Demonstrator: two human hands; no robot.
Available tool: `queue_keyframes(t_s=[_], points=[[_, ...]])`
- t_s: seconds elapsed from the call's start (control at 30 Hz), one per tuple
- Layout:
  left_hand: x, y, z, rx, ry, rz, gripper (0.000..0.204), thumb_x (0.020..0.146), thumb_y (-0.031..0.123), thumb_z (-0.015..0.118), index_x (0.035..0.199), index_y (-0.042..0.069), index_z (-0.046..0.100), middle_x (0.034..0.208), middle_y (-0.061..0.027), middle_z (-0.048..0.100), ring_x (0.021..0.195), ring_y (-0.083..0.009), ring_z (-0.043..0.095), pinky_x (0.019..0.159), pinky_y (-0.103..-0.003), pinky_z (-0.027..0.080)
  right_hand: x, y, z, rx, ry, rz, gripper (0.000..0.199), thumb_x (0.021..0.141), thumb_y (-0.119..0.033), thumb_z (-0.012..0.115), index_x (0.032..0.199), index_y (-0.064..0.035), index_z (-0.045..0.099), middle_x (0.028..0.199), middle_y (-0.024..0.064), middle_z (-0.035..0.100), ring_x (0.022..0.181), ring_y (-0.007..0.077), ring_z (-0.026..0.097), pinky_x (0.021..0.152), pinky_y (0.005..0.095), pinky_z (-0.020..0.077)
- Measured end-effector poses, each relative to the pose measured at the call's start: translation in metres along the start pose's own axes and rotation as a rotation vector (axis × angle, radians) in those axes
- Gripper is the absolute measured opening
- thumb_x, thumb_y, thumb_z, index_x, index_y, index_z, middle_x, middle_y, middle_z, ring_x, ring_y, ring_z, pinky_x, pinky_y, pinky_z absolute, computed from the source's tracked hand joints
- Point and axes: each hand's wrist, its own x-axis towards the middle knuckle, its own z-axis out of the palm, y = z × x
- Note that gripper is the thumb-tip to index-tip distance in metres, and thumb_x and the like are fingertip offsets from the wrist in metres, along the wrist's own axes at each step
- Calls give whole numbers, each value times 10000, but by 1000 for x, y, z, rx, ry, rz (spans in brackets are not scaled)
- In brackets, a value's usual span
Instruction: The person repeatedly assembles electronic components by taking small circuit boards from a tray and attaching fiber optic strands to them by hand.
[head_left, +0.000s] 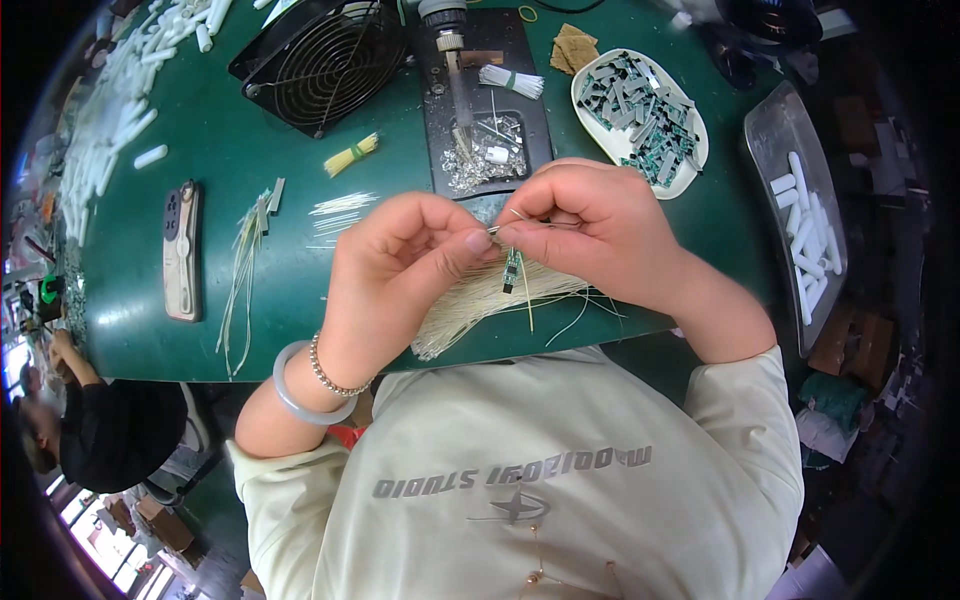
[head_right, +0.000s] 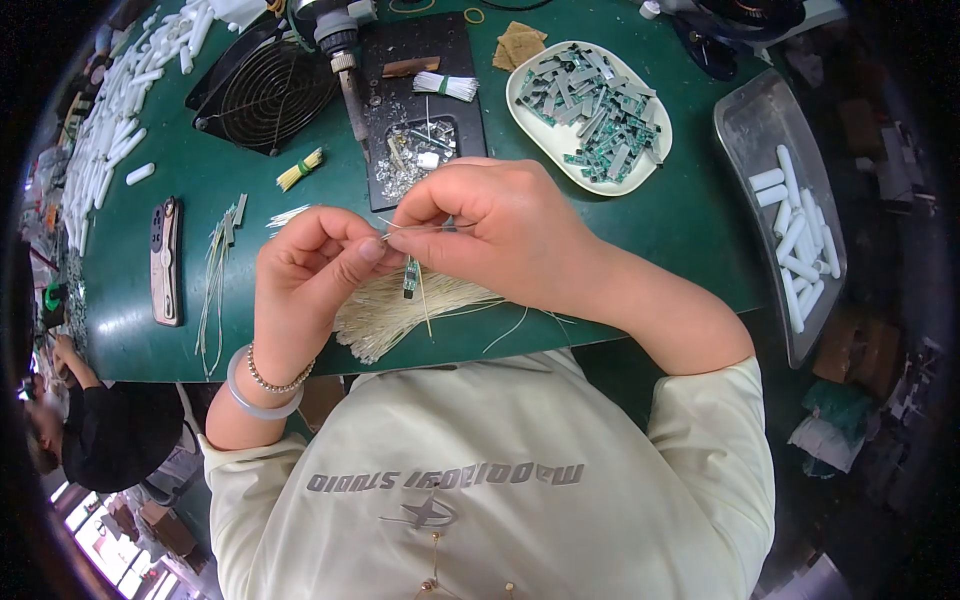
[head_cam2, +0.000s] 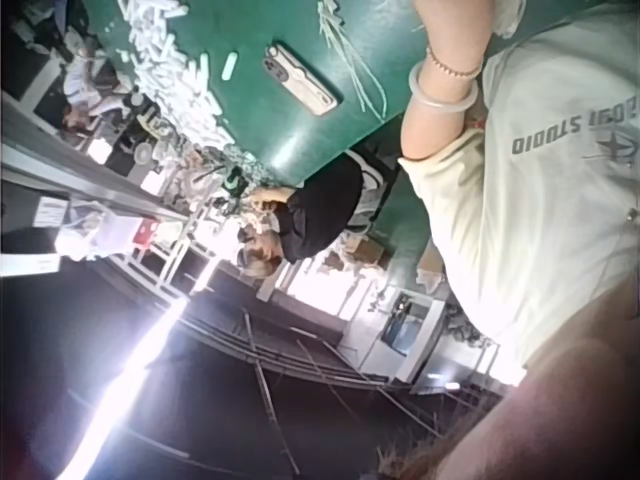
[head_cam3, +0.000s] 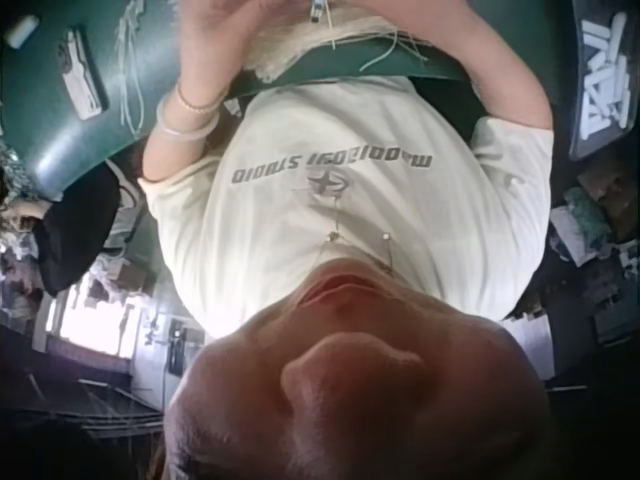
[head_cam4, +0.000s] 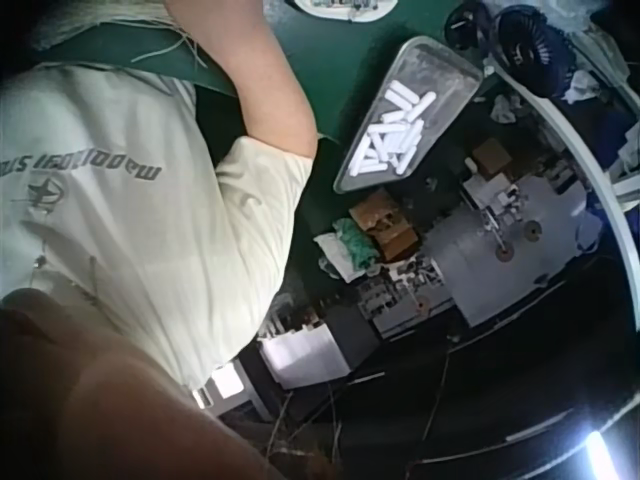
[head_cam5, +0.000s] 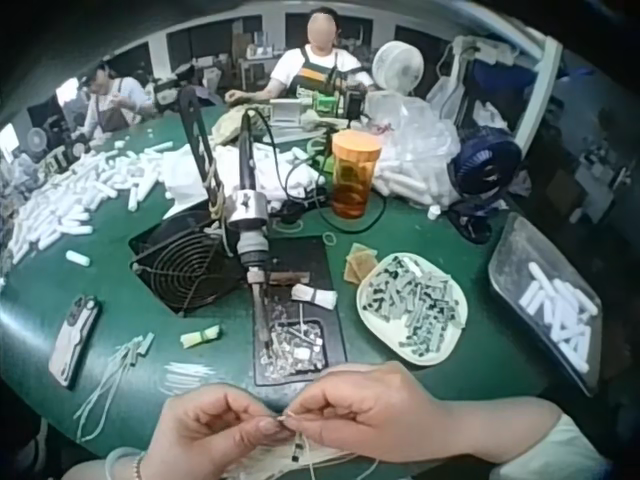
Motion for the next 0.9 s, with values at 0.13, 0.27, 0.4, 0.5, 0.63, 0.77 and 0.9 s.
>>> queue_keyframes(t_s=[0.13, 0.27, 0.4, 0.5, 0.63, 0.77, 0.9], points=[[-1, 0, 0, -12, 16, -33, 64, 880, 32, 597, 910, -20, 575, 852, -56, 647, 783, -91, 610, 715, -212, 498, -1, 1, 4, 2, 23, -19, 80, 779, -50, 701, 826, -8, 652, 734, 17, 605, 554, 29, 467, 488, 179, 365], [0, -1, 2, 16, 37, -30, 73, 891, 69, 587, 908, 0, 569, 848, -44, 640, 784, -94, 609, 709, -221, 491, -2, 3, 5, 37, 42, 12, 77, 781, -30, 695, 830, -9, 640, 740, -3, 600, 566, 11, 461, 492, 169, 362], [-3, -7, 8, -98, 99, -24, 74, 876, 31, 605, 925, -18, 579, 845, -32, 631, 750, -52, 567, 671, -188, 461, -5, 5, 11, 137, 61, 59, 85, 781, -22, 694, 833, -7, 627, 745, -17, 596, 566, 2, 445, 494, 161, 357], [-5, -10, 8, -116, 117, -20, 77, 882, 37, 598, 932, -15, 573, 845, -32, 630, 755, -54, 569, 675, -188, 461, -5, 5, 12, 155, 64, 65, 92, 786, -13, 688, 843, -3, 616, 741, -28, 585, 571, -6, 435, 494, 157, 353], [-5, -13, 8, -169, 121, -3, 66, 884, 36, 591, 924, -10, 567, 852, -31, 628, 757, -56, 570, 680, -189, 464, -5, 1, 11, 265, -15, 218, 81, 803, -10, 668, 858, -1, 609, 734, -35, 567, 584, -12, 442, 504, 152, 358], [-4, -13, 6, -96, 96, -17, 70, 885, 32, 586, 933, -13, 563, 857, -27, 623, 755, -57, 568, 684, -191, 464, -7, 5, 12, 308, -25, 254, 71, 817, -18, 654, 867, -1, 606, 739, -39, 564, 576, -9, 426, 506, 152, 354], [-6, -9, 6, 53, 114, 25, 72, 882, 27, 589, 933, -19, 566, 852, -18, 617, 752, -56, 566, 692, -189, 463, -6, 6, 11, 261, -2, 197, 78, 813, -28, 664, 866, 0, 614, 733, -29, 570, 567, -1, 430, 500, 165, 355]])
